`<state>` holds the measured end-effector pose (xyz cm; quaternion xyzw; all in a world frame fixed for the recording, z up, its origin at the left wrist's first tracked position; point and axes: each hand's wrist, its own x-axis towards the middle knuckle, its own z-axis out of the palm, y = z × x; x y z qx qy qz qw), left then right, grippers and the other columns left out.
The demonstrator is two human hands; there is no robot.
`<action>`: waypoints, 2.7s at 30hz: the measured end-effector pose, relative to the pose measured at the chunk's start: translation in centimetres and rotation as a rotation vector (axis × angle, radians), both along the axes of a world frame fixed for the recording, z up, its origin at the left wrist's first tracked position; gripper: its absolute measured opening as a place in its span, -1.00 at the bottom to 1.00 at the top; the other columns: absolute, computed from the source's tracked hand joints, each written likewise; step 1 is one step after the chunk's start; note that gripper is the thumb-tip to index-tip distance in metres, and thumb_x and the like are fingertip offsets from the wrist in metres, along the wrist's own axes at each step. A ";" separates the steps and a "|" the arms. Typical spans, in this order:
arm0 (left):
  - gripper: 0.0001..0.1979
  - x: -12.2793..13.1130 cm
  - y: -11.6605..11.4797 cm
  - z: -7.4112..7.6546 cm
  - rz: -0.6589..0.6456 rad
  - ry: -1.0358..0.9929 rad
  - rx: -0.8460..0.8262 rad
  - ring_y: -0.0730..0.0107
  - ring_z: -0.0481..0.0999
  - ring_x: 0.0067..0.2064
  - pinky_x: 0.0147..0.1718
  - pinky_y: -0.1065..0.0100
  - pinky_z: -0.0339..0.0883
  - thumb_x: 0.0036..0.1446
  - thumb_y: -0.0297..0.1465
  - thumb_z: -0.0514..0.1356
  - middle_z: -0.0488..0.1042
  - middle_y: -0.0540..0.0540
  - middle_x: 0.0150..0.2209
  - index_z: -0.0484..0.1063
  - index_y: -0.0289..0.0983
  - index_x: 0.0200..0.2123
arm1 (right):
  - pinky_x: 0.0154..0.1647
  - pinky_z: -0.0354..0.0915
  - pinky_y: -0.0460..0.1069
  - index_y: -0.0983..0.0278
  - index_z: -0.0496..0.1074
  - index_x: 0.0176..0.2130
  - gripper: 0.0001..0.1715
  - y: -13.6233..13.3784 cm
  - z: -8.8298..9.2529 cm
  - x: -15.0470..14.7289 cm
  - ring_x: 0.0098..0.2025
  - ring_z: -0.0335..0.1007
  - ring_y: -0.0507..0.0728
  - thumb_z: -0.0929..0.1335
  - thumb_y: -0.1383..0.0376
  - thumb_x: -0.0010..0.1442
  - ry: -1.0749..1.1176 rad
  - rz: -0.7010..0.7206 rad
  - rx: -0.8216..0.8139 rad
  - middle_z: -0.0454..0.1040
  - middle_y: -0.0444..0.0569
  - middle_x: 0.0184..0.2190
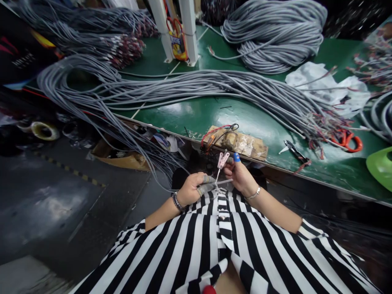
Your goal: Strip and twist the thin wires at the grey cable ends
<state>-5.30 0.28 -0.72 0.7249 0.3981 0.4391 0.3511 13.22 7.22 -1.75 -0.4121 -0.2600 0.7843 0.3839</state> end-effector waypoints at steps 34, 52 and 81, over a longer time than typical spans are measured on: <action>-0.81 -0.8 -2.2 -0.9 0.051 0.138 0.130 0.45 0.40 -0.46 -0.39 0.40 0.28 0.17 -0.31 0.18 0.48 -0.06 -0.50 0.53 -0.27 -0.25 | -0.69 -0.19 -0.16 0.31 0.29 -0.51 -0.47 -3.4 1.1 0.3 -0.68 -0.10 -0.14 0.48 -0.05 -0.11 -0.157 0.394 0.084 0.19 -0.26 -0.69; -0.86 -0.8 -1.1 0.5 0.233 -0.028 0.065 0.44 0.43 -0.39 -0.36 0.40 0.31 0.11 -0.39 0.25 0.47 -0.08 -0.43 0.55 -0.28 -0.25 | -0.72 -0.33 -0.16 0.31 0.35 -0.44 -0.36 0.6 1.6 1.0 -0.70 -0.30 -0.17 0.33 -0.24 -0.01 -0.084 0.271 0.100 0.23 -0.19 -0.62; -0.82 0.5 -0.4 -0.7 0.155 0.019 0.161 0.40 0.42 -0.43 -0.41 0.37 0.29 0.10 -0.32 0.24 0.49 -0.10 -0.47 0.56 -0.24 -0.24 | -0.73 -0.23 -0.18 0.27 0.25 -0.47 -0.32 -0.1 0.0 -0.9 -0.69 -0.18 -0.15 0.40 -0.26 -0.15 0.122 -0.014 0.015 0.19 -0.27 -0.63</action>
